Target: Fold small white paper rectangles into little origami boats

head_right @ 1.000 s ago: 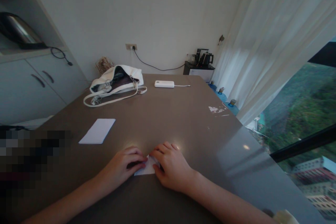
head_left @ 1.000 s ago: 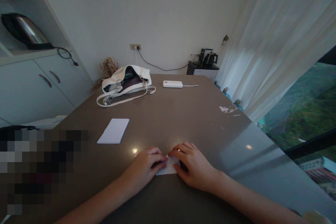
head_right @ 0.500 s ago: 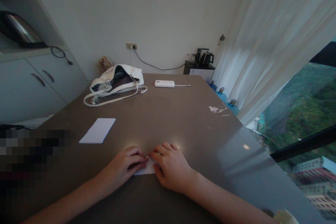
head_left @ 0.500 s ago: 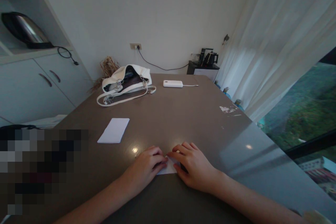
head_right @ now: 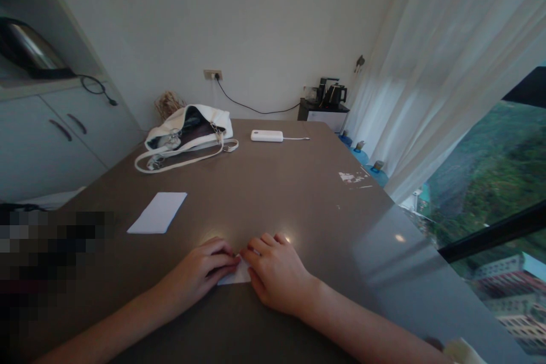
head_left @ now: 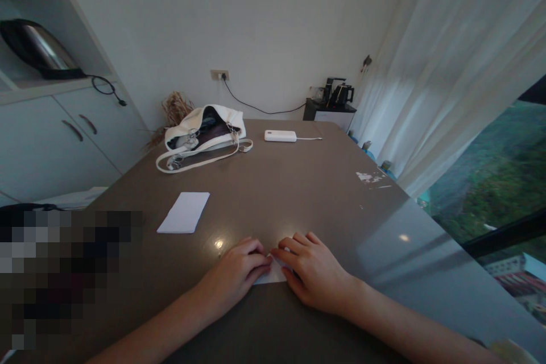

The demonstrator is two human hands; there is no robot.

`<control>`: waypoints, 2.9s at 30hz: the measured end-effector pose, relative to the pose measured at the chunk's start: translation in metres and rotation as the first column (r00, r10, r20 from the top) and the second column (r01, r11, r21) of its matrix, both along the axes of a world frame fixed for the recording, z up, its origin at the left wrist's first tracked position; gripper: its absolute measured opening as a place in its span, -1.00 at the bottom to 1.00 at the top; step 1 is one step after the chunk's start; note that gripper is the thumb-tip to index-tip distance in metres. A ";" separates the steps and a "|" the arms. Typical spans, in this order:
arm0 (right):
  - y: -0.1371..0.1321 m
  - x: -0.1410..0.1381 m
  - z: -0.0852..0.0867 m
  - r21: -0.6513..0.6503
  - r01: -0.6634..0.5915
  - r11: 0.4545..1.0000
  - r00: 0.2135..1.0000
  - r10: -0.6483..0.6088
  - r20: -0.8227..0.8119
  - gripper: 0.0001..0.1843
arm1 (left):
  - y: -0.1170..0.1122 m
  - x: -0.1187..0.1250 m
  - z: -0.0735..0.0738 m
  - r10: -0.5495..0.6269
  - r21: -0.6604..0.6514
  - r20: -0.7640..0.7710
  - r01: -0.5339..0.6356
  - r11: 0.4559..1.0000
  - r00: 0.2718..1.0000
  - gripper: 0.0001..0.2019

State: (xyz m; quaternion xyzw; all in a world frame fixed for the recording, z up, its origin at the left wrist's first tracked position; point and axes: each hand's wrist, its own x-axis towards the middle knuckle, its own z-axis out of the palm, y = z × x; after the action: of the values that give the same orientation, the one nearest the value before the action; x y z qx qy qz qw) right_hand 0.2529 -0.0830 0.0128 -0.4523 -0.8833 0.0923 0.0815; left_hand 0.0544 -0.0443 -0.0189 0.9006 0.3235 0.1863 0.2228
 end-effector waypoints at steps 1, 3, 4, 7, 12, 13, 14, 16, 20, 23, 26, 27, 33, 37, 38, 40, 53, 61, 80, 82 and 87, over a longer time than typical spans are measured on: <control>0.000 0.000 0.000 0.001 0.001 1.000 1.000 -0.001 0.000 -0.75 | 0.000 0.000 0.000 0.001 0.002 0.001 -0.001 1.000 1.000 -0.85; -0.001 0.000 0.000 0.001 0.000 1.000 1.000 0.000 0.003 -0.75 | 0.000 0.000 0.000 0.001 0.009 -0.001 -0.001 1.000 1.000 -0.85; -0.001 0.000 0.000 0.002 -0.001 1.000 1.000 0.001 0.005 -0.75 | 0.000 0.000 -0.001 -0.002 0.014 -0.001 0.002 1.000 1.000 -0.85; -0.002 0.000 0.000 0.006 -0.005 1.000 1.000 0.005 0.017 -0.74 | 0.000 -0.002 0.001 -0.018 0.007 -0.004 0.018 1.000 1.000 -0.82; -0.003 -0.001 0.000 0.010 -0.018 1.000 0.999 0.017 0.042 -0.67 | 0.003 -0.005 0.009 -0.070 -0.049 -0.066 0.067 0.997 0.995 -0.72; -0.002 -0.001 0.000 0.008 -0.021 1.000 0.999 0.021 0.044 -0.66 | 0.005 -0.005 0.010 -0.079 -0.052 -0.075 0.075 0.996 0.994 -0.71; -0.002 -0.001 0.001 0.006 -0.025 1.000 0.999 0.024 0.046 -0.66 | 0.007 -0.006 0.011 -0.086 -0.055 -0.078 0.082 0.995 0.993 -0.71; -0.002 -0.001 0.002 0.000 -0.027 1.000 0.999 0.027 0.047 -0.66 | 0.011 -0.006 0.012 -0.101 -0.060 -0.072 0.097 0.993 0.992 -0.74; -0.002 -0.001 0.004 -0.011 -0.022 1.000 0.998 0.023 0.052 -0.68 | 0.019 -0.005 0.012 -0.130 -0.049 -0.073 0.127 0.991 0.989 -0.76; -0.002 -0.002 0.006 -0.011 -0.013 1.000 0.999 0.014 0.053 -0.68 | 0.023 -0.003 0.013 -0.147 -0.028 -0.101 0.145 0.989 0.984 -0.79; -0.003 -0.002 0.006 -0.016 -0.007 1.000 0.999 0.008 0.050 -0.68 | 0.024 -0.001 0.016 -0.164 -0.015 -0.127 0.164 0.986 0.978 -0.83; -0.003 -0.002 0.006 -0.019 -0.009 1.000 0.999 0.010 0.048 -0.67 | 0.024 -0.002 0.018 -0.172 -0.010 -0.139 0.173 0.985 0.975 -0.84; -0.003 -0.001 0.003 -0.018 -0.007 1.000 0.999 0.008 0.038 -0.65 | 0.022 -0.011 0.034 -0.183 0.074 -0.263 0.209 0.975 0.947 -0.85; -0.003 -0.001 0.004 -0.013 -0.011 1.000 0.999 0.012 0.039 -0.65 | 0.023 -0.020 0.038 -0.153 0.042 -0.263 0.170 0.985 0.953 -0.77; -0.003 -0.002 0.004 -0.011 -0.013 1.000 0.999 0.013 0.038 -0.65 | 0.023 -0.021 0.038 -0.151 0.027 -0.263 0.163 0.986 0.953 -0.76; -0.004 -0.002 0.004 -0.007 -0.014 1.000 0.999 0.014 0.031 -0.66 | 0.022 -0.021 0.036 -0.153 -0.001 -0.250 0.157 0.988 0.956 -0.78; 0.005 -0.013 -0.011 0.088 0.138 0.987 0.989 -0.133 -0.065 -0.83 | 0.019 -0.003 0.021 -0.074 0.040 -0.184 0.083 0.996 0.980 -0.94; 0.005 -0.014 -0.010 0.089 0.195 0.977 0.978 -0.187 -0.090 -0.84 | 0.019 -0.002 0.028 -0.059 0.101 -0.252 0.087 0.991 0.966 -0.91; 0.003 -0.014 -0.011 0.099 0.215 0.972 0.976 -0.210 -0.064 -0.82 | 0.009 -0.017 0.040 -0.124 0.151 -0.335 0.183 0.971 0.934 -0.92; 0.003 -0.014 -0.012 0.095 0.211 0.973 0.976 -0.205 -0.074 -0.81 | 0.008 -0.021 0.045 -0.129 0.074 -0.331 0.162 0.984 0.935 -0.92; 0.003 -0.014 -0.014 0.091 0.215 0.972 0.973 -0.205 -0.104 -0.83 | 0.009 -0.023 0.042 -0.103 -0.061 -0.233 0.091 0.994 0.967 -0.90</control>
State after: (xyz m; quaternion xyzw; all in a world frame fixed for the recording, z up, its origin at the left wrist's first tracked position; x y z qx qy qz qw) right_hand 0.2392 -0.0795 -0.0008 -0.5338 -0.8292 0.0592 0.1550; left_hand 0.0315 -0.0357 0.0226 0.9253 0.3078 0.0589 0.2138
